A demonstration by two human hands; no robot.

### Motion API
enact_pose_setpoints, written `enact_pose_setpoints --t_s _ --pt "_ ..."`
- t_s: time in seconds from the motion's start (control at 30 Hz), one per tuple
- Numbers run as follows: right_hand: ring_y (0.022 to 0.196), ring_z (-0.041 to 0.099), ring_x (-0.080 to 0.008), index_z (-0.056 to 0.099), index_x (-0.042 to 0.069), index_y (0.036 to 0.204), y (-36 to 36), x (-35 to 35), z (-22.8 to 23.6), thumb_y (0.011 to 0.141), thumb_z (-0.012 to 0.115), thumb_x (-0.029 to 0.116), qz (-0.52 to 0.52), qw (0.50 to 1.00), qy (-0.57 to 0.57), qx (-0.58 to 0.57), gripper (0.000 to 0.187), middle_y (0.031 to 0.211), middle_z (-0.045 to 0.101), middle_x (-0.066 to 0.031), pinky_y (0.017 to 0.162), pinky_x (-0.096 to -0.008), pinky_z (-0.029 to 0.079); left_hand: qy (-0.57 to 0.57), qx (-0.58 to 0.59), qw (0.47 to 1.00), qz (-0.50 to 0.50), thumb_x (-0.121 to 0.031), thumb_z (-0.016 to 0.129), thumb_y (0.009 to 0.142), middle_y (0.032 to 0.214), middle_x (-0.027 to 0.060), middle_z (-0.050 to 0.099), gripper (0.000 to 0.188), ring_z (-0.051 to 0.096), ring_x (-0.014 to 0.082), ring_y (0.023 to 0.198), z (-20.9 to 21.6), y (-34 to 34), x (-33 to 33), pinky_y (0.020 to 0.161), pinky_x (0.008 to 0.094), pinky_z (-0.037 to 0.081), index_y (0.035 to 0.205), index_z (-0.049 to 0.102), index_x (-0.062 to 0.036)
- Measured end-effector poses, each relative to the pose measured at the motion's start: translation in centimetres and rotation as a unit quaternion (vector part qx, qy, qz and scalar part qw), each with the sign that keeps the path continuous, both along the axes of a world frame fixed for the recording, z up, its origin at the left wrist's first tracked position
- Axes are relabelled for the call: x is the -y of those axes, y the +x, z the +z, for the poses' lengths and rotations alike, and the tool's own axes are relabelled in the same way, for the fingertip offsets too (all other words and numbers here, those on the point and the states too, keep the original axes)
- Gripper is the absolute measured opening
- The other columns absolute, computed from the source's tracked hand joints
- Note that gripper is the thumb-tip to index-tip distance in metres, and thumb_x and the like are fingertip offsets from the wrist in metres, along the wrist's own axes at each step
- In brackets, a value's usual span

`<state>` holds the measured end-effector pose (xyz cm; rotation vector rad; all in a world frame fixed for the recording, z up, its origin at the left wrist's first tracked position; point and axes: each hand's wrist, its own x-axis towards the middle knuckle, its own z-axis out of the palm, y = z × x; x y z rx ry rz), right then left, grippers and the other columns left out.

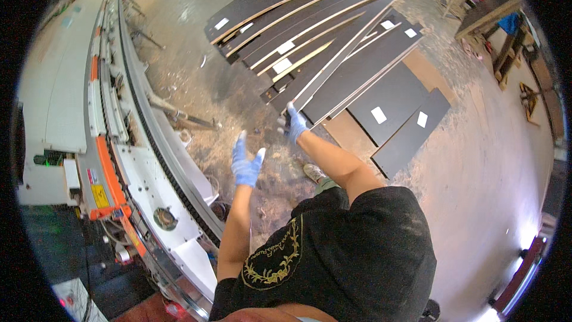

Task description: The person repeatedly picks up thin metal sheets from a stack and places them onto a conveyor belt. The person handles the sheets one at a time, moving them from the stack to the belt in a continuous loop.

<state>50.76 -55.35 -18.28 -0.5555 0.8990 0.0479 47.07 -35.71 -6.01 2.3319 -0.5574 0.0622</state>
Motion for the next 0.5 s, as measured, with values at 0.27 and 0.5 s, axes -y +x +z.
enact_pose_setpoints --t_s 0.27,0.5 --pt "0.073 0.056 -0.0172 0.056 0.020 0.096 -6.5 0.3 -1.8 0.085 0.046 0.057 0.087 0.995 0.035 -0.030 0.040 0.091 0.063 -0.0005 0.064 -0.0377 0.045 0.260 -0.173 0.936 -0.162 -0.037 0.073 0.068 0.132 0.0170 0.043 0.089 0.047 0.0328 0.116 -2.1 5.5 11.6 0.095 0.0374 0.040 0.140 0.024 -0.0194" --pt "0.080 0.059 -0.0205 0.056 0.019 0.101 -13.1 -0.1 -3.0 0.088 0.042 0.056 0.086 0.990 0.101 -0.046 0.042 0.092 0.063 0.0009 0.061 -0.0394 0.047 0.084 -0.083 0.988 -0.101 -0.027 0.069 0.066 0.115 0.0168 0.055 0.069 0.056 0.0325 0.101 -3.4 -0.4 6.1 0.086 0.0402 0.046 0.127 0.039 -0.0129"
